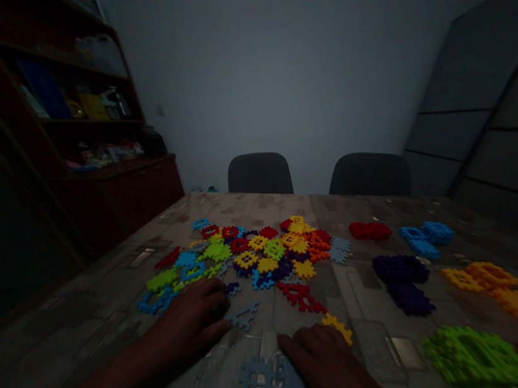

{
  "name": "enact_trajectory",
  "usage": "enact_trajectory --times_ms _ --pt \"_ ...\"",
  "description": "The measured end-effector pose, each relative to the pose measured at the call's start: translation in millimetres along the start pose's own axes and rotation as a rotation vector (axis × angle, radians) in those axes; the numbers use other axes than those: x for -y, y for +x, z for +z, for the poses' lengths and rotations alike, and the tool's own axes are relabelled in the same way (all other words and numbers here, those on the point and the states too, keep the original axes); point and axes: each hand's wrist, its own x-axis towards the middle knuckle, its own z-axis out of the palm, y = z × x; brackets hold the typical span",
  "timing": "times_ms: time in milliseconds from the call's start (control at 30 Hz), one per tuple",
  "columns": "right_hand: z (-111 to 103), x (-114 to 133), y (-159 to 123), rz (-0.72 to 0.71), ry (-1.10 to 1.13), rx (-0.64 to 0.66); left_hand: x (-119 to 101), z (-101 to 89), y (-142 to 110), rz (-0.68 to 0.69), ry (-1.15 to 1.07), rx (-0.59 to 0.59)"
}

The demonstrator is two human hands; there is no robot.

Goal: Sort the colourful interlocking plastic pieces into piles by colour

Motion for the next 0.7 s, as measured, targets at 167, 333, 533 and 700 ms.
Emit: enact_trajectory --times_ms 167,333,533,700 --pt "9.7 -10.3 -1.5 -0.115 0.037 -0.113 -9.0 4.6 -5.1 0.086 -0.056 0.008" --pt "3.1 -3.9 -3.4 -0.176 0.084 -0.153 -5.0 10.3 -4.8 0.173 -0.161 -0.016" --pt "3.3 -7.5 2.1 -0.058 0.133 -0.118 -4.1 8.8 10.8 0.216 -0.162 -0.094" --pt "6.9 -12.7 11.5 -0.072 0.086 -0.200 -29.9 8.9 53.2 0.354 -0.086 -0.045"
